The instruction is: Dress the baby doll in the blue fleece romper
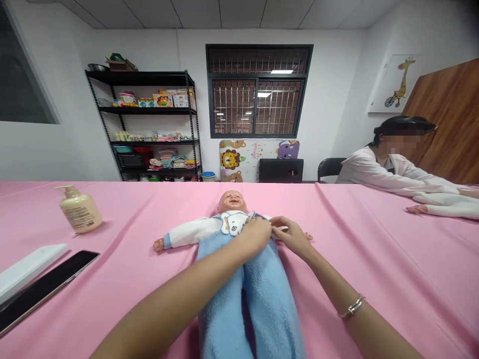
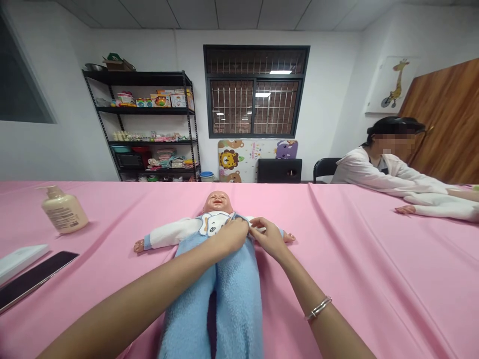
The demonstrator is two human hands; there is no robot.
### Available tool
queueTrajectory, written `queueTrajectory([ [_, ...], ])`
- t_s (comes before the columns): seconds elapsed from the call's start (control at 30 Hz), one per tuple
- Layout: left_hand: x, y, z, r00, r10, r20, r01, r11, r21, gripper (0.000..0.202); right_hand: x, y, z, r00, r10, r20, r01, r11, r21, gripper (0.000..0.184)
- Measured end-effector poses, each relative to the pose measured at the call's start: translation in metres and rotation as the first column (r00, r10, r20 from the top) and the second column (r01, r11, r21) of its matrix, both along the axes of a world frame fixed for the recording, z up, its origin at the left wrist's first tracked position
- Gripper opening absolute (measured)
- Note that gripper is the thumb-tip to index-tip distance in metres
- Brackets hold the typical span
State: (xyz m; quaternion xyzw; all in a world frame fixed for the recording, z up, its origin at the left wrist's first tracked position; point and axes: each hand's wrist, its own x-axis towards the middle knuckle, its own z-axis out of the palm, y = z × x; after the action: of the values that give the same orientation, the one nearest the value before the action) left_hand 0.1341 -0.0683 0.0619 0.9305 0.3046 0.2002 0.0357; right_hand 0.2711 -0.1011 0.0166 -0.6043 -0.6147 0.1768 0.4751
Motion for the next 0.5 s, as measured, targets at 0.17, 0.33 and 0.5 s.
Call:
queueTrajectory([
  [0.17, -0.003, 0.004, -0.006, 0.993, 0.118, -0.019, -0.114, 0.981, 0.155, 0.038, 0.042, 0.001, -0.022, 0.799, -0.213, 0.563, 0.357, 0.92, -0.158, 0.061],
  [0.33, -0.026, -0.005, -0.01, 0.993, 0.048, 0.109, -0.091, 0.897, 0.432, 0.03, 0.046, 0.0, -0.014, 0.653, -0.479, 0.586, 0.522, 0.846, 0.11, 0.032],
  [0.5, -0.03, -0.008, -0.011, 0.993, 0.046, 0.111, -0.097, 0.852, 0.514, 0.031, 0.023, 0.002, 0.01, 0.844, -0.531, 0.076, 0.485, 0.815, 0.316, 0.058],
])
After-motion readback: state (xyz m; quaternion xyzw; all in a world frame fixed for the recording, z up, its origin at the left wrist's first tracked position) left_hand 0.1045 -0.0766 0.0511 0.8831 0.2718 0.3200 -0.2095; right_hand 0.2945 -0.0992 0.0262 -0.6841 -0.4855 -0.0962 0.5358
